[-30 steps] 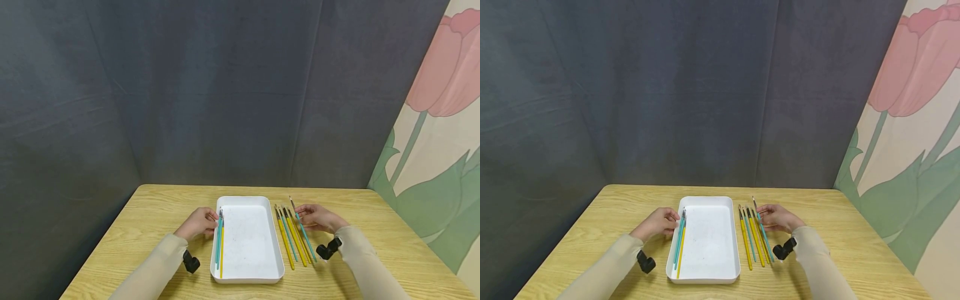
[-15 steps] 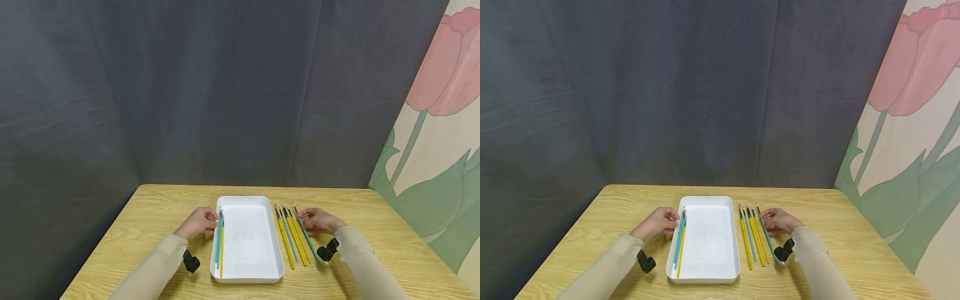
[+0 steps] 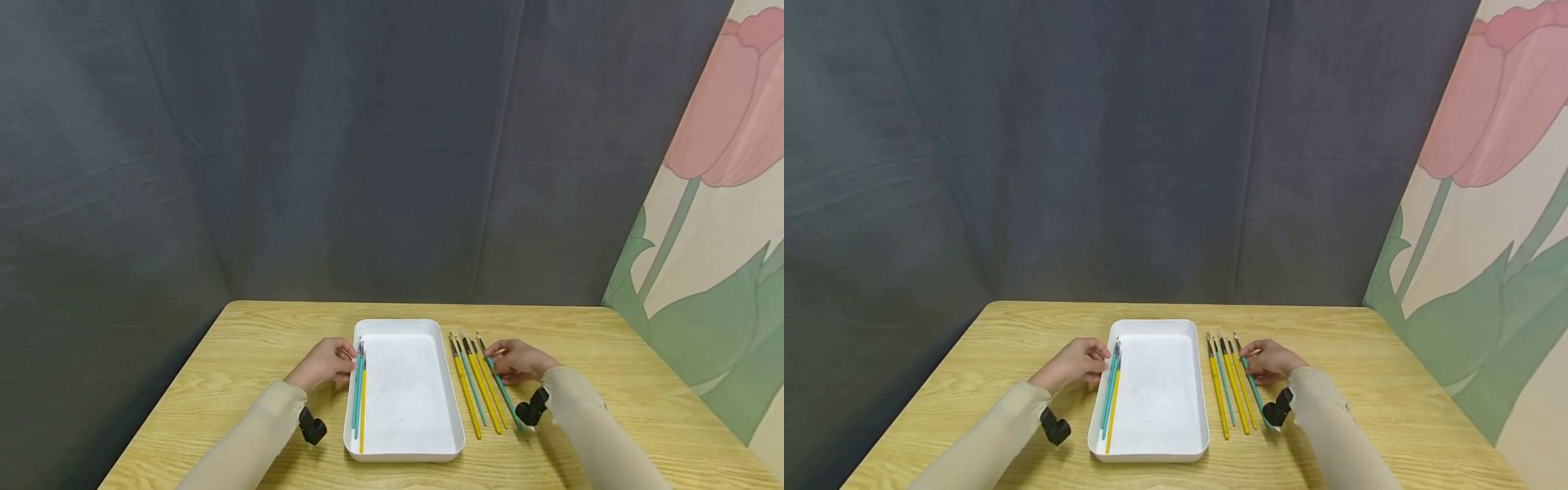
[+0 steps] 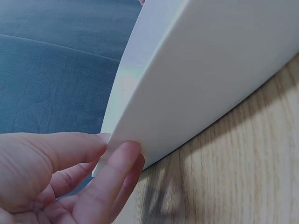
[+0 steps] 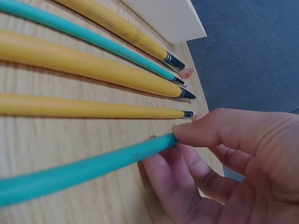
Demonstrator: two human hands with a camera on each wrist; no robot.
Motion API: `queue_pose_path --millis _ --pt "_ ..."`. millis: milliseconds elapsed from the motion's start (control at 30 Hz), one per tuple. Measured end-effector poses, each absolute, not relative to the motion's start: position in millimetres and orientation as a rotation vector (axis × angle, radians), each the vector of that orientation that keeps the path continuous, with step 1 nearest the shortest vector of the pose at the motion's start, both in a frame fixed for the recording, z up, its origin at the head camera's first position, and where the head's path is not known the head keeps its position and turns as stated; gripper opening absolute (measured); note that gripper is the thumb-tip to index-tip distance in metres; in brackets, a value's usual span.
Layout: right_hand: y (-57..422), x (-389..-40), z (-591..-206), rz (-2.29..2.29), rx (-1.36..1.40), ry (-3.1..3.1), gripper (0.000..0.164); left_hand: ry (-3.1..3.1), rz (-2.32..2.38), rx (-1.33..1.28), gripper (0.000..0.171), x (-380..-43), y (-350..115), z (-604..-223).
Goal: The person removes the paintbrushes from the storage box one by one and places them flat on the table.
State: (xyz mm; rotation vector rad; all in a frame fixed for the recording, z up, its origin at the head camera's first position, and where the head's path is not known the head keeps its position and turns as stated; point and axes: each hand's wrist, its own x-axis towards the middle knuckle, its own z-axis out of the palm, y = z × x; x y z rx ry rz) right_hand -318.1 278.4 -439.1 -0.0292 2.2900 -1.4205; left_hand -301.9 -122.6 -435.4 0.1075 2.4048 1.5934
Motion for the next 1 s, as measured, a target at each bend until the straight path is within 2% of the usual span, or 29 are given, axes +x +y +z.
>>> queue_pose_path --millis 1000 --pt "268.8 -318.0 -438.2 -1.348 0.023 2.388 0.03 2.392 1.618 0.125 0.014 -302.0 -123.9 -435.7"
